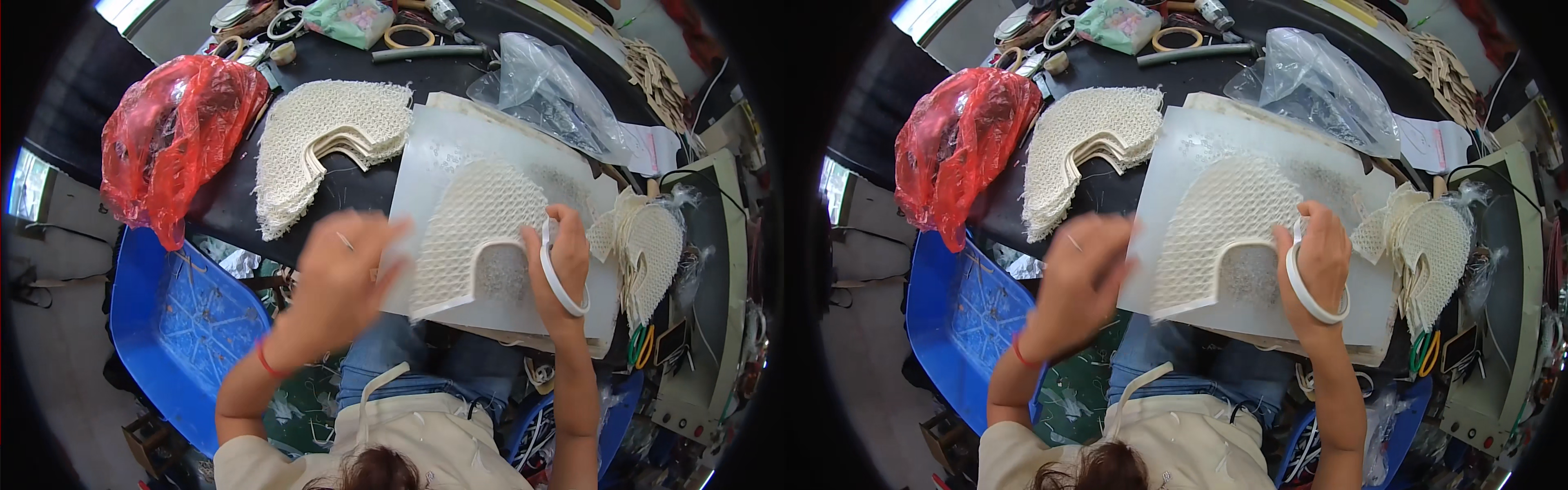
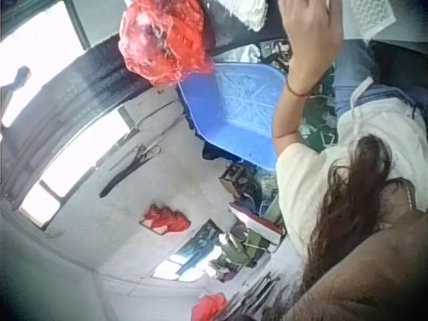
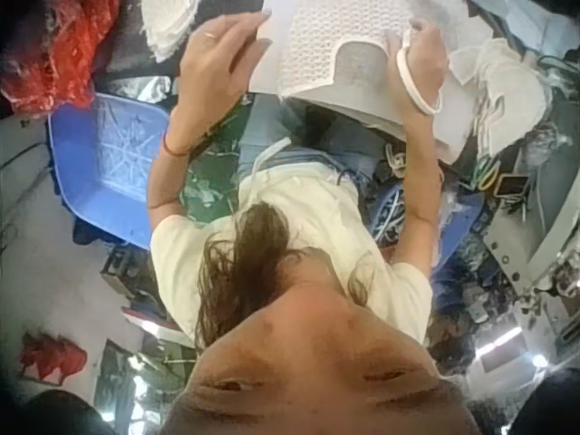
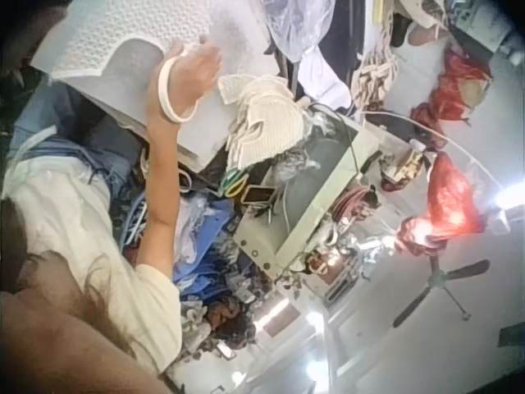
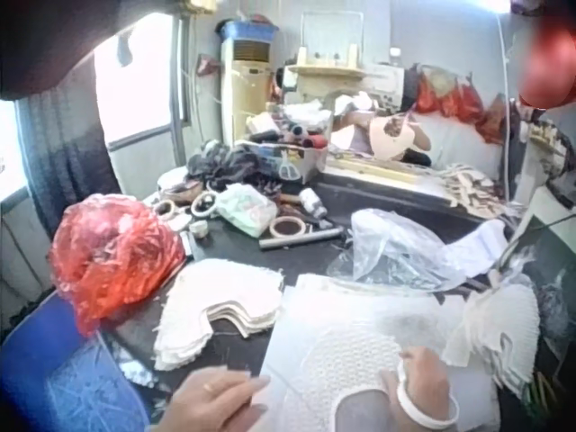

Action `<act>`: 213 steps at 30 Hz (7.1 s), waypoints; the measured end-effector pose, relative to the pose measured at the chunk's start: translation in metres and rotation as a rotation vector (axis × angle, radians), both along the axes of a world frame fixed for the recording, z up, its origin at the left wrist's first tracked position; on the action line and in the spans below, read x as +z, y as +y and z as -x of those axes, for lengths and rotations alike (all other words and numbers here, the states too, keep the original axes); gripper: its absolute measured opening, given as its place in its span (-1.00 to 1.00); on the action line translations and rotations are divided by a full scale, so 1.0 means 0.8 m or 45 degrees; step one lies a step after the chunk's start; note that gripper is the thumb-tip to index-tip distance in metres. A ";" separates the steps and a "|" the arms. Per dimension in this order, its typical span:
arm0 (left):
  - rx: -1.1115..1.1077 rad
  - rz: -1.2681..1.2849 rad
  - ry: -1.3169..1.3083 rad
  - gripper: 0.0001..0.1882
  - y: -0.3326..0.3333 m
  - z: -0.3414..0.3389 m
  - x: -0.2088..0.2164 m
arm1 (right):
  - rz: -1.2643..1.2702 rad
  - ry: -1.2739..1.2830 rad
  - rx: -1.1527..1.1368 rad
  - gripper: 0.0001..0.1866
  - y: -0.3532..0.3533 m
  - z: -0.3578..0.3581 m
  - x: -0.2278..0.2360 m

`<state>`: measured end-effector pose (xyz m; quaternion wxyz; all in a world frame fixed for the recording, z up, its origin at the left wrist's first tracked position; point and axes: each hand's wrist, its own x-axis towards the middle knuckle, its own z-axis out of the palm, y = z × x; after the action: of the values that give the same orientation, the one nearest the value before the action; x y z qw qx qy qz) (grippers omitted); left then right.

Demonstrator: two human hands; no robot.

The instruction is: The person sits on the floor and applies white adhesive tape to the curved edges of white mesh fabric pieces. They place a mesh piece on a translucent cutting board, smooth the tape along the perimeter, and then move the finished piece to a stack on the left. The process is repeated for multiple identical mesh pieces.

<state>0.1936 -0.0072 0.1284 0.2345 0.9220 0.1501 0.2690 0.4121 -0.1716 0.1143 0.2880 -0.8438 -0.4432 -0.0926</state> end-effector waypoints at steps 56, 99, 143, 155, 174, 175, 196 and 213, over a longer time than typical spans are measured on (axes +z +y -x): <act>-0.540 -0.391 0.463 -0.19 -0.089 -0.054 -0.018 | 0.402 0.965 0.252 -0.69 -0.065 -0.032 0.058; -0.084 -0.205 0.136 -0.55 -0.064 0.063 -0.042 | 0.135 1.138 0.630 -0.58 0.028 0.094 0.045; -0.110 -0.134 0.215 -0.32 -0.074 0.036 -0.024 | 0.142 -0.064 0.009 -0.70 0.010 0.011 0.007; 0.688 -0.219 0.243 -0.35 0.208 -0.016 -0.078 | -0.535 0.117 -0.758 -0.72 -0.312 -0.216 0.056; 0.687 -0.131 0.229 -0.80 0.192 -0.006 0.007 | -0.411 -0.118 -0.870 -0.71 -0.261 -0.136 0.037; 0.684 -0.174 0.181 -0.79 0.191 -0.004 0.010 | -0.415 -0.110 -0.864 -0.72 -0.260 -0.134 0.038; -0.405 -0.238 0.342 -0.23 -0.088 -0.033 -0.017 | -0.149 0.452 0.199 -0.83 -0.072 0.045 0.109; -0.448 -0.136 0.292 -0.26 -0.088 -0.033 -0.037 | 0.285 1.116 0.321 -0.65 -0.054 0.040 0.043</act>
<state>0.2198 -0.0777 0.0986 0.2101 0.9697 -0.0018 0.1249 0.3802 -0.2150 0.1485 0.3642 -0.7689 -0.3860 0.3567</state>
